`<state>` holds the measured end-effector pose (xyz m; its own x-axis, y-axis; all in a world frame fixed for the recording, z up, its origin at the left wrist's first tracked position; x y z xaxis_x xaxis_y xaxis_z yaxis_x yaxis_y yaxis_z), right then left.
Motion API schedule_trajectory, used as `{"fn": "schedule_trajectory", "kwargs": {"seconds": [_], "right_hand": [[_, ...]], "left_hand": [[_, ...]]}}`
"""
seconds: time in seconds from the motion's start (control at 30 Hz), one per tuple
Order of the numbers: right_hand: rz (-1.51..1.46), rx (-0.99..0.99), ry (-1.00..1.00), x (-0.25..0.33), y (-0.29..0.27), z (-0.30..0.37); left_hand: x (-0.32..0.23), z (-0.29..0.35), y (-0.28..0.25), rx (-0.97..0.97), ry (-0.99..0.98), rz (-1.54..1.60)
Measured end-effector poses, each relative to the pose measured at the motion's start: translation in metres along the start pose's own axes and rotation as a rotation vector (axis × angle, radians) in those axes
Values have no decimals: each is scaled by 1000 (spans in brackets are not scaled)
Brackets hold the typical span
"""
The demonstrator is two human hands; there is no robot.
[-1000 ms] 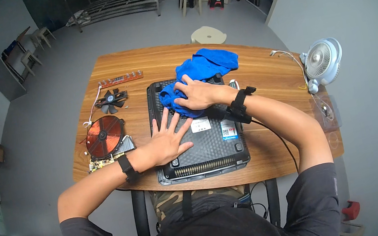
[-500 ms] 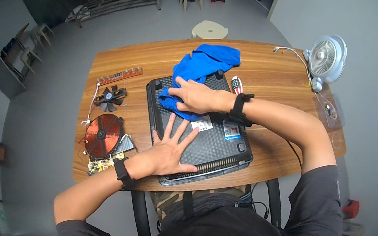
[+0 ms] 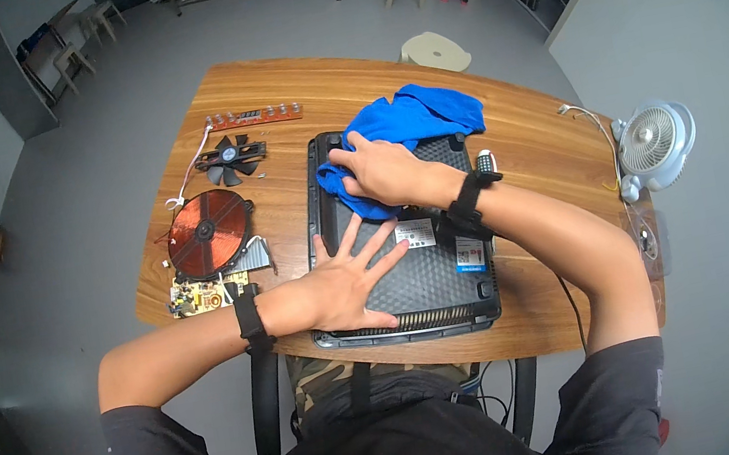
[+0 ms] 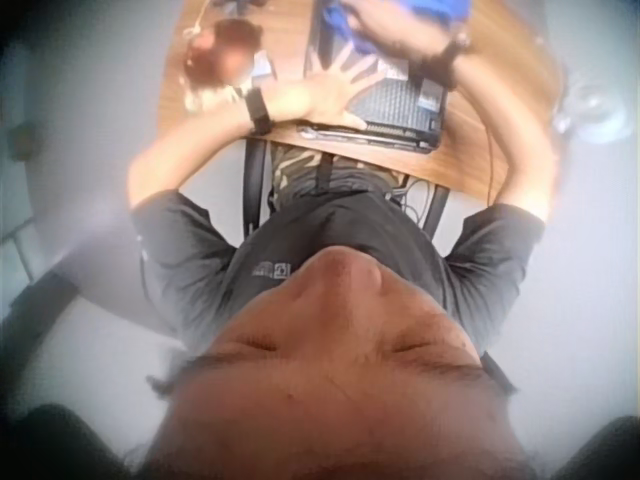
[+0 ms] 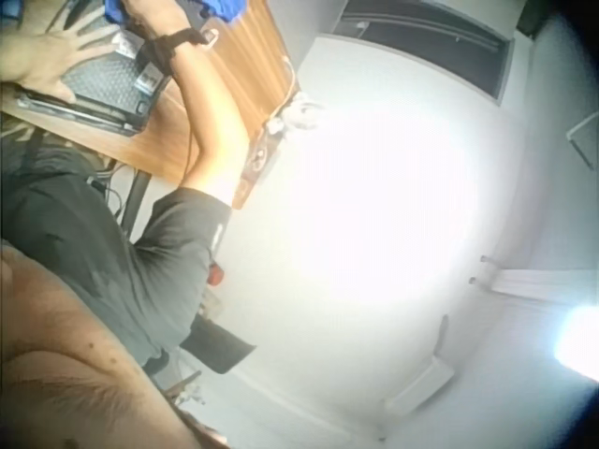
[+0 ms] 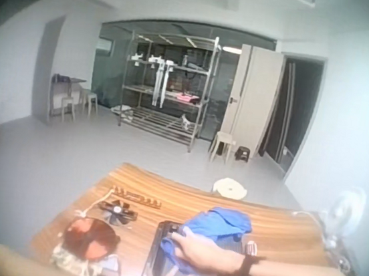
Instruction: The person wipes the underside of a black plastic device with a blue cloth, then flips it over to access the interior. They place a copper heatsink and a circuit board inside, then use a screwdriver to fasten screws securing the components.
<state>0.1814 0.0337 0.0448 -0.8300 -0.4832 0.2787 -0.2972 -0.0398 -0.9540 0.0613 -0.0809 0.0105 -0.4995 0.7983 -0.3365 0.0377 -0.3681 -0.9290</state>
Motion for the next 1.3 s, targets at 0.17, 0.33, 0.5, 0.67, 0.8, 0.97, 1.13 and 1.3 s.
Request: {"fn": "schedule_trajectory", "kwargs": {"seconds": [0.17,0.33,0.5,0.67,0.8,0.97,1.13,1.3], "right_hand": [[28,-98,-45,5,16,-24],[-74,40,-94,17,16,-25],[-67,239,-196,50,12,1],[-34,214,-171,43,23,-6],[-32,110,-148,39,22,-13],[-29,42,-170,33,22,-14],[0,-123,-223,-3,4,-13],[-47,-28,-207,-37,-19,17]], "left_hand": [[-1,-1,-2,8,10,-15],[0,-2,0,2,-2,-9],[0,-3,8,-121,55,-18],[-4,-1,9,-108,23,8],[-4,-3,-1,12,-18,-10],[-3,-4,0,33,-41,-8],[-5,-4,-2,6,-28,-39],[-6,-4,-5,29,-45,-47]]}}
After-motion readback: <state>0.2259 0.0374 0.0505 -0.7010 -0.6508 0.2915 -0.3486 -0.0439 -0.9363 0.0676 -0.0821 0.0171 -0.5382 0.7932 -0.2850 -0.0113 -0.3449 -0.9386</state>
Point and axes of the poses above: each hand's wrist, its own z-axis away from the middle knuckle, its own y-axis out of the palm, x = y × z, the point moved 5 cm from there along -z, towards the middle knuckle, and after that the axes turned 9 degrees about -x, right-handed, at the moved point
